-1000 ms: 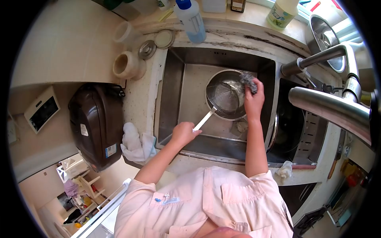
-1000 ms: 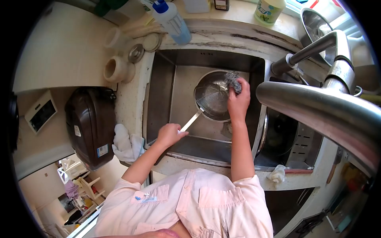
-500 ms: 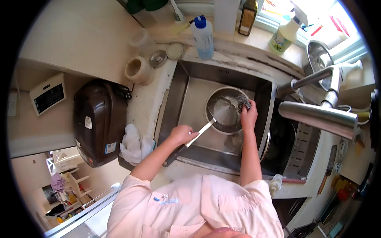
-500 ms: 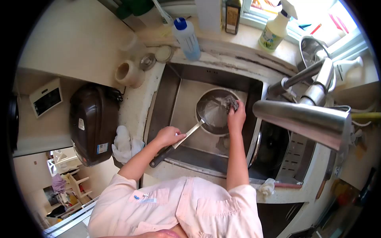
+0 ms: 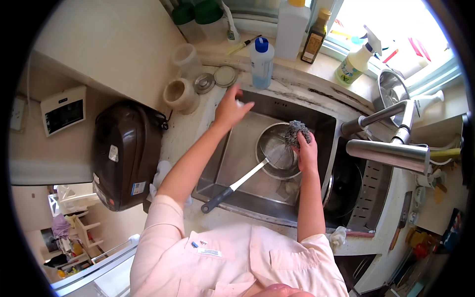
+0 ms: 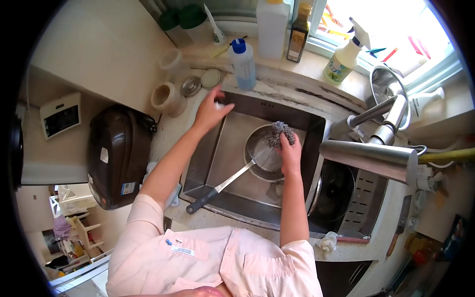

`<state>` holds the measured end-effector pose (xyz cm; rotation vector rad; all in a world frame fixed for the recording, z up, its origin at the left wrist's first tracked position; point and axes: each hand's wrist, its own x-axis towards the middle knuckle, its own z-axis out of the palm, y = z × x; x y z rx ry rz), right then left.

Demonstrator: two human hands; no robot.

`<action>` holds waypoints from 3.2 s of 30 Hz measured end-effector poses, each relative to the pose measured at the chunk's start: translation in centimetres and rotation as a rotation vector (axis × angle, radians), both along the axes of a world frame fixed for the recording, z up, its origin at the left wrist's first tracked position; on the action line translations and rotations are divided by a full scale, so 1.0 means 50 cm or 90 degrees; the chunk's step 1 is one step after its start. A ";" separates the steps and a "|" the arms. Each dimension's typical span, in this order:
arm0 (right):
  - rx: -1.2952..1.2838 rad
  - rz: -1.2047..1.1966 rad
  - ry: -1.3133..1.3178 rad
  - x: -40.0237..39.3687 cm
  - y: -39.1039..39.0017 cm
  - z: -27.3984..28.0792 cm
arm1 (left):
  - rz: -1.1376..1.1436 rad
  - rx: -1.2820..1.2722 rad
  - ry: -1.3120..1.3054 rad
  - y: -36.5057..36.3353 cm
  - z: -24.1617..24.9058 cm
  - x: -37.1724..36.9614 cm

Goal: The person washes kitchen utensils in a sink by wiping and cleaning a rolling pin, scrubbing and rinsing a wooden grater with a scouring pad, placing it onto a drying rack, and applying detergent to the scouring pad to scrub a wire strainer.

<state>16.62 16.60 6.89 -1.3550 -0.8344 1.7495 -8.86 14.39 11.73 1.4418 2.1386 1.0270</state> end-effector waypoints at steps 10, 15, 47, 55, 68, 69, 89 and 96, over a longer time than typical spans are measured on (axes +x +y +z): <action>-0.086 0.016 0.116 0.035 -0.064 0.017 | 0.073 0.096 -0.051 0.225 -0.057 -0.002; -0.151 -0.031 0.189 0.057 -0.079 0.005 | -0.007 0.072 -0.015 0.206 -0.007 0.009; -0.289 0.048 0.372 0.010 -0.200 -0.040 | -0.247 -0.176 1.237 -0.185 0.225 0.178; -0.292 0.009 0.347 -0.005 -0.194 -0.069 | -0.288 -0.170 1.228 -0.174 0.256 0.197; -0.255 -0.024 0.328 -0.005 -0.187 -0.085 | -0.282 -0.170 1.243 -0.156 0.231 0.190; -0.253 -0.025 0.323 -0.006 -0.185 -0.085 | -0.283 -0.172 1.237 -0.154 0.228 0.188; -0.267 -0.023 0.302 -0.005 -0.154 -0.090 | -0.289 -0.132 1.135 -0.119 0.151 0.145; -0.261 -0.012 0.301 -0.013 -0.135 -0.098 | -0.295 -0.072 1.038 -0.104 0.133 0.127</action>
